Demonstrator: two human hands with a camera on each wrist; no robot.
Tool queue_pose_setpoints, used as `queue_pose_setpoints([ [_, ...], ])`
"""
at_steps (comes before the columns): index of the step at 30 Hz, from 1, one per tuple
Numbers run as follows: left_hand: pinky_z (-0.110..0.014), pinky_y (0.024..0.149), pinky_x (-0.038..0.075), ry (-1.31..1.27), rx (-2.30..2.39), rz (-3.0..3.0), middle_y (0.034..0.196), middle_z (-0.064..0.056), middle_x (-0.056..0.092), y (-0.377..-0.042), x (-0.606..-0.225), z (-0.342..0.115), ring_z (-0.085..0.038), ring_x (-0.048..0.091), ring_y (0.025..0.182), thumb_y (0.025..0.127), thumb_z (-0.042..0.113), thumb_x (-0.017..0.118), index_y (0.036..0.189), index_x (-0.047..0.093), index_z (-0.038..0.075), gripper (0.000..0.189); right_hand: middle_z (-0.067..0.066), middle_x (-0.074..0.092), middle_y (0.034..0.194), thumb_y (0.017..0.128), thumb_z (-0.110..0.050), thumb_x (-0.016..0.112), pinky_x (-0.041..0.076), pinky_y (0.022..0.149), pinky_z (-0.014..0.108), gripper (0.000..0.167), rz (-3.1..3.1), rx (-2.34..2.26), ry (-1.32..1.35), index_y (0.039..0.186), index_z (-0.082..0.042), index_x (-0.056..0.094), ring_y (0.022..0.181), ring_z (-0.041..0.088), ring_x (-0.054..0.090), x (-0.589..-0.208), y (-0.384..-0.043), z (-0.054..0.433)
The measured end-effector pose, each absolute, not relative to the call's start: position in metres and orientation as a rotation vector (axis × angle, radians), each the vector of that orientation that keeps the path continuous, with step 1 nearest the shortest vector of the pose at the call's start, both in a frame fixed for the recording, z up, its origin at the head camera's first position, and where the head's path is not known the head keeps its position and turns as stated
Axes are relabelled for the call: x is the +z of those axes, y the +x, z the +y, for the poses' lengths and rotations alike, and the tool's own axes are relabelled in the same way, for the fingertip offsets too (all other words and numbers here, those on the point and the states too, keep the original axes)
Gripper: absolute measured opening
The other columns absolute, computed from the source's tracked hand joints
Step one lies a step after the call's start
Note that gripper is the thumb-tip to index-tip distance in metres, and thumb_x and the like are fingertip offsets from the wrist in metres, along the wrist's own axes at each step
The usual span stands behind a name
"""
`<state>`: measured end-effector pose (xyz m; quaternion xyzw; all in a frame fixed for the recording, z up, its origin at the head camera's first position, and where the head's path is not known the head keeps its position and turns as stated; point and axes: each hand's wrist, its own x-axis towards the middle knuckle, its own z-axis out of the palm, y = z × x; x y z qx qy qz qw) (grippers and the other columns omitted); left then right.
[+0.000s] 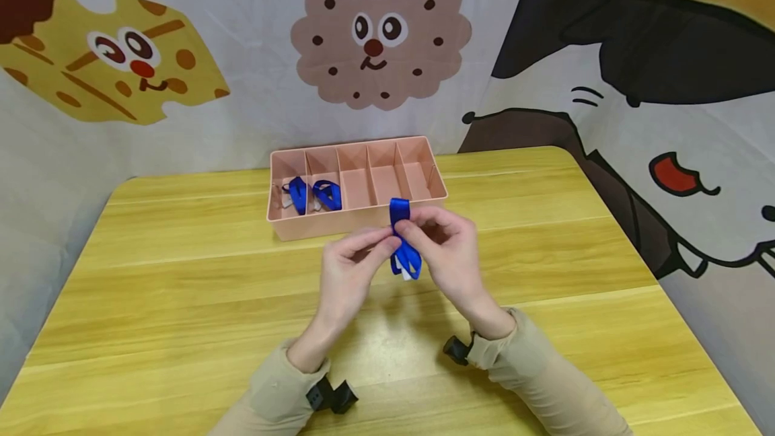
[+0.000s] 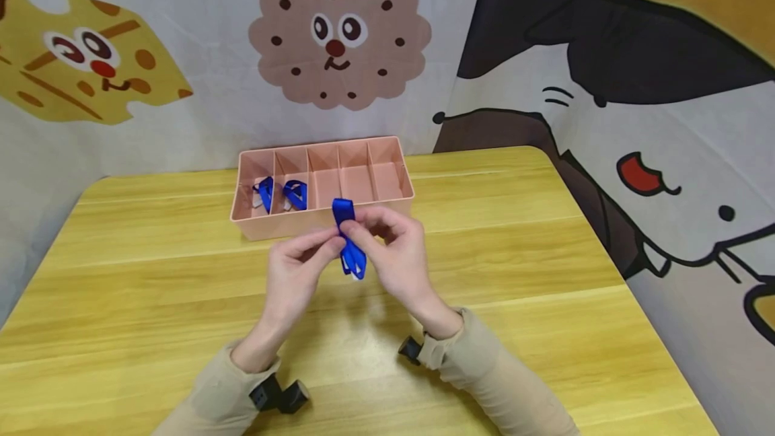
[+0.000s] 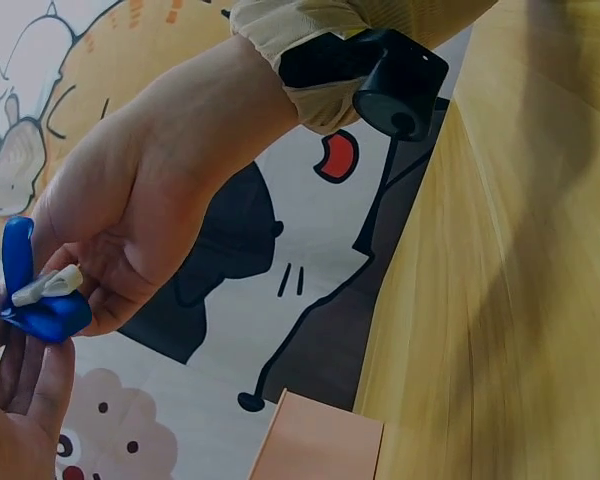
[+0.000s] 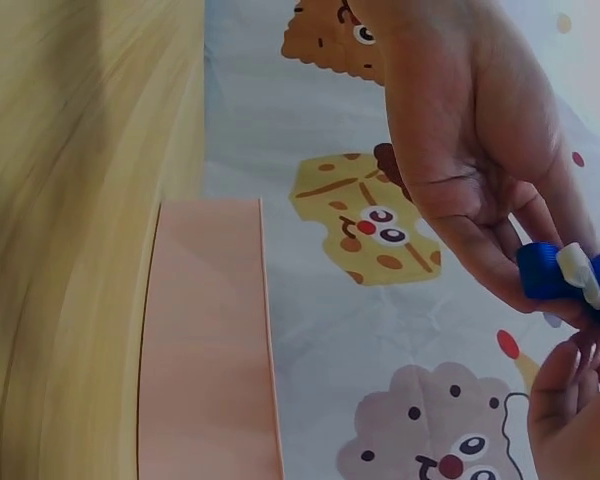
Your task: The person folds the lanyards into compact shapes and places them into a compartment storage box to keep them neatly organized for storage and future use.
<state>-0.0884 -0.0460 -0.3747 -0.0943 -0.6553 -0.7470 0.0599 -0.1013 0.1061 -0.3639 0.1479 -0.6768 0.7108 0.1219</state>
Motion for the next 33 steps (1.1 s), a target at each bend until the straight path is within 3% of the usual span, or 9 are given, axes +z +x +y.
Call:
queue_pose_setpoints([
  [14, -0.021, 0.084, 0.064, -0.257, -2.316, -1.948, 0.111, -0.041, 0.071, -0.084, -0.376, -0.04, 0.004, 0.075, 0.091, 0.091, -0.014, 0.071, 0.109, 0.071, -0.022, 0.02, -0.018, 0.075, 0.09, 0.093, 0.012, 0.07, 0.056, 0.062, 0.015, 0.012, -1.788, 2.001, 0.422, 0.093, 0.02, 0.062, 0.072, -0.001, 0.067, -0.376, -0.1, 0.095],
  [22, -0.019, 0.081, 0.063, -0.278, -2.242, -2.02, 0.109, -0.039, 0.073, -0.089, -0.372, -0.05, 0.004, 0.074, 0.086, 0.09, -0.011, 0.072, 0.106, 0.073, -0.019, 0.018, -0.019, 0.077, 0.094, 0.094, 0.004, 0.073, 0.061, 0.075, 0.017, 0.015, -2.019, 2.098, 0.541, 0.101, 0.018, 0.069, 0.083, 0.001, 0.072, -0.365, -0.107, 0.114],
  [31, -0.025, 0.082, 0.065, -0.227, -2.271, -2.086, 0.115, -0.03, 0.076, -0.088, -0.372, -0.047, 0.0, 0.077, 0.087, 0.092, -0.005, 0.076, 0.113, 0.075, -0.013, 0.023, -0.016, 0.077, 0.095, 0.09, 0.009, 0.075, 0.062, 0.082, 0.02, 0.003, -2.057, 2.008, 0.546, 0.092, 0.011, 0.075, 0.095, 0.006, 0.073, -0.361, -0.11, 0.12],
  [33, -0.025, 0.08, 0.066, -0.214, -2.262, -2.096, 0.115, -0.029, 0.076, -0.087, -0.372, -0.046, 0.001, 0.077, 0.084, 0.091, -0.003, 0.077, 0.112, 0.076, -0.012, 0.023, -0.011, 0.078, 0.094, 0.089, 0.013, 0.074, 0.062, 0.081, 0.02, 0.006, -2.02, 1.989, 0.524, 0.09, 0.007, 0.077, 0.094, 0.005, 0.072, -0.362, -0.11, 0.119],
])
